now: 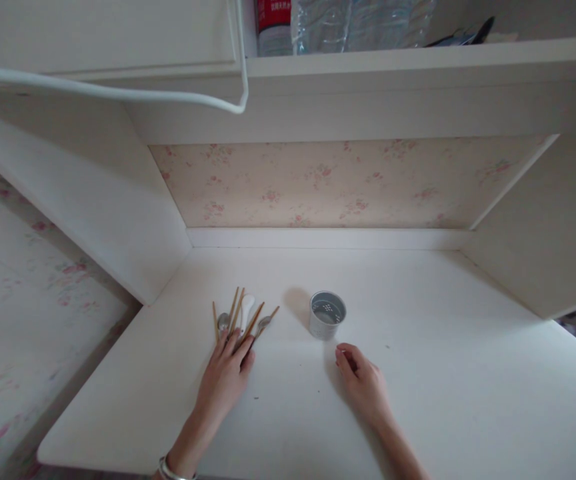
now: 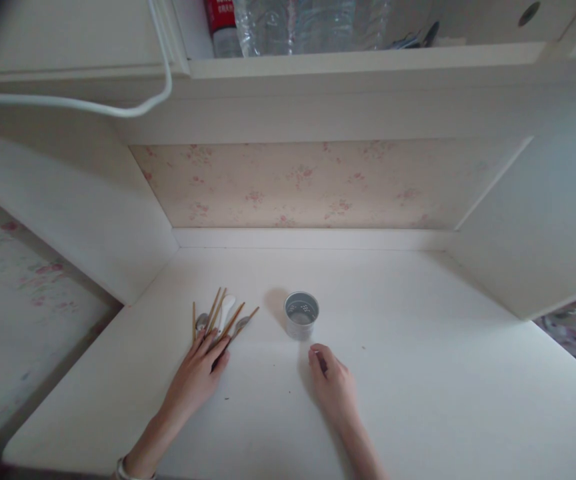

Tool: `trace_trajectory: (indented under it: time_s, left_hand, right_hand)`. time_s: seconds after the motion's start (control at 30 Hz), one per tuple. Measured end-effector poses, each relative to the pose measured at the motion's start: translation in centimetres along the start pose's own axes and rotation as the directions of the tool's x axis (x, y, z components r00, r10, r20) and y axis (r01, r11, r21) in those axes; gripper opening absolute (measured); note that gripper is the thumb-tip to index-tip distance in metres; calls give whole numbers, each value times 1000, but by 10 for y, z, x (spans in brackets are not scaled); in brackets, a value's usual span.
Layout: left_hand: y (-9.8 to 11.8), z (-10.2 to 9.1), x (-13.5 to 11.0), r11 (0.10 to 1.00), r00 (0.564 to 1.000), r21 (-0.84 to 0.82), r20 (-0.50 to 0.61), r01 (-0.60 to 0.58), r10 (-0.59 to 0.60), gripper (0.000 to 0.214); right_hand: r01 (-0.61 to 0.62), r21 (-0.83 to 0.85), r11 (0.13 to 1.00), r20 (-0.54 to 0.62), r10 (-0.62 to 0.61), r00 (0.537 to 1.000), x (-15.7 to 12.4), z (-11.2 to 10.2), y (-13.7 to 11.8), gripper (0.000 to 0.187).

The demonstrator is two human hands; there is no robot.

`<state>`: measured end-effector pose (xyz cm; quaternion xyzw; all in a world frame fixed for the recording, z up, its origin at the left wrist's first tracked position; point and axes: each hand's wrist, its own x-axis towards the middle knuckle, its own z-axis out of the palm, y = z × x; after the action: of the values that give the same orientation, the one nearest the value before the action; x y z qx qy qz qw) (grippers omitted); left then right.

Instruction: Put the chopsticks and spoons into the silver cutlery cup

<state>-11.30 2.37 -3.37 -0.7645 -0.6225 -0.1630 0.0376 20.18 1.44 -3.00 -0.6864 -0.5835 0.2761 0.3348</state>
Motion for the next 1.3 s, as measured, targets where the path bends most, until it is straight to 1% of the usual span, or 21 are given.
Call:
trace_trajectory:
  time_s: [0.1,0.17,0.23,0.33,0.37,0.43,0.5,0.57,0.63,0.73,0.77,0.83,0.9,1.0,1.2,1.3]
  left_hand:
    - [-4,-2,2,995,999,-96,-42,17,-21,37]
    - [-8,-4,2,982,995,-187,-87,41,-58,34]
    - [-12,-9,3,962,984,-264,-137,75,-115,32]
    - [-22,-19,3,923,955,-346,-177,167,-239,32]
    - [-26,-23,3,905,942,-365,-161,219,-294,33]
    - [-35,-31,3,857,912,-372,-63,356,-406,34]
    - [-45,-37,5,807,868,-335,74,486,-492,35]
    - [-54,-40,8,771,825,-295,199,565,-529,36]
    - [-59,-41,12,751,797,-276,296,599,-527,40]
    - [-57,-41,17,744,774,-261,377,615,-508,47]
    - [-56,-40,18,744,771,-256,386,618,-507,48]
    - [-52,-40,19,752,771,-245,393,613,-501,49]
    - [-51,-39,19,766,779,-237,394,598,-487,49]
    - [-53,-35,18,774,782,-229,400,590,-478,47]
    - [-58,-31,20,803,775,-180,444,568,-449,41]
    - [-58,-31,21,793,765,-175,446,583,-464,40]
  right_hand:
    - [-1,-2,1000,-10,1,1000,0,1,0,36]
    - [-9,8,1000,-11,10,1000,1,1,1,36]
    - [-19,41,999,-18,20,1000,1,2,2,37]
    - [-42,161,986,-56,52,997,0,3,2,42]
    - [-52,202,978,-70,67,995,0,4,2,44]
    - [-51,251,967,-109,80,991,2,5,1,51]
    - [9,266,964,-169,38,985,6,7,-2,63]
    - [94,274,957,-223,-32,974,13,11,-6,77]
    - [137,282,949,-253,-64,965,22,17,-11,89]
    - [119,308,944,-245,-42,969,37,25,-19,96]
    - [109,322,940,-228,-35,973,42,28,-21,95]
    - [90,329,940,-186,-29,982,48,31,-26,87]
    - [72,296,953,-177,-19,984,51,32,-30,78]
    - [59,236,970,-192,-13,981,48,33,-32,72]
    - [108,212,971,-141,-78,987,26,39,-25,74]
    - [113,193,975,-118,-91,989,16,39,-20,74]
